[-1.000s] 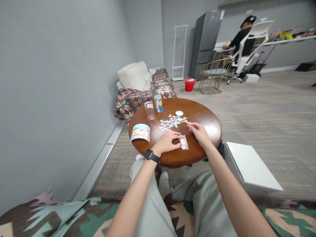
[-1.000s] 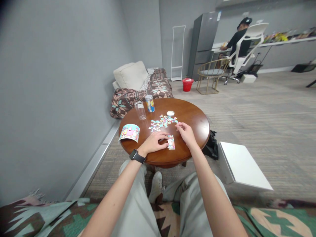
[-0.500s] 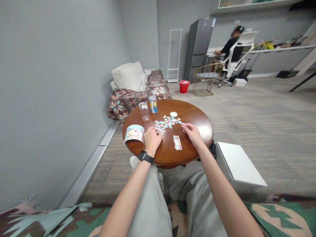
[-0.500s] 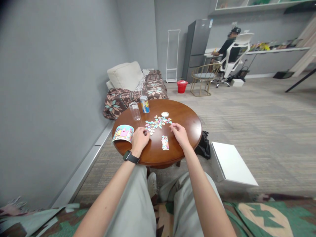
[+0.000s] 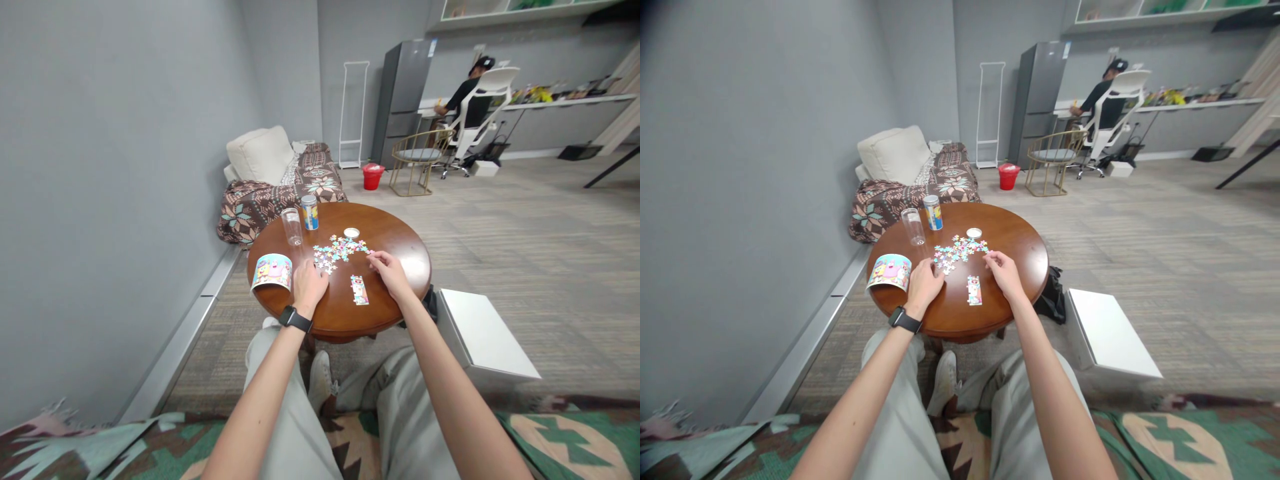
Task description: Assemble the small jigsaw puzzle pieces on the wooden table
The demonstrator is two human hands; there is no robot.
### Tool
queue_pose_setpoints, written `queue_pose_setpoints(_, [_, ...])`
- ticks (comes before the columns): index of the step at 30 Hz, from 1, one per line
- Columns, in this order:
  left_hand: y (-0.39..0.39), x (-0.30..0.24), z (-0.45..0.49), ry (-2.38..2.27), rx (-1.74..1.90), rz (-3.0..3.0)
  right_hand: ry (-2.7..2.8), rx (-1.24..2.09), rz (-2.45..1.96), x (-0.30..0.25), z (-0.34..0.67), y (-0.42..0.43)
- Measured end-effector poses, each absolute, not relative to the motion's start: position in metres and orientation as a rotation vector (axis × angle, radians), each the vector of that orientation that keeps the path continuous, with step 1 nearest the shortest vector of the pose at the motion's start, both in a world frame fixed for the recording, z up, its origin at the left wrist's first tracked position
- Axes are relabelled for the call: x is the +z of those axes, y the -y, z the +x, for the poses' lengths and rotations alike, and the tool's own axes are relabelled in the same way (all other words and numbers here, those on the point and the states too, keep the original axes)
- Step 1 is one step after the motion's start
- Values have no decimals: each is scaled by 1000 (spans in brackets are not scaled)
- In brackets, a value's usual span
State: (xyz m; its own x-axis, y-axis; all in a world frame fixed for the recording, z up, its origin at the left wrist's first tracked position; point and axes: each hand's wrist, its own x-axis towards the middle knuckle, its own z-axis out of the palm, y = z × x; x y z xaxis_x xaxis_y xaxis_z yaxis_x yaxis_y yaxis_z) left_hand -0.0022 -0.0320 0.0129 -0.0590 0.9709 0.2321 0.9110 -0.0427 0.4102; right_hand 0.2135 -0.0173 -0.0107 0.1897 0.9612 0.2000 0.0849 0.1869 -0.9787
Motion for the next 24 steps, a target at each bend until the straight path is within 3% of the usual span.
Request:
queue_pose_setpoints(17, [32,14,-2,-2072,716,2109,1197,889,-1189,-11,213,17])
queue_pose_setpoints(24, [32,13,-3,-1855,777,2177,1216,900,-1190,-10,213,19])
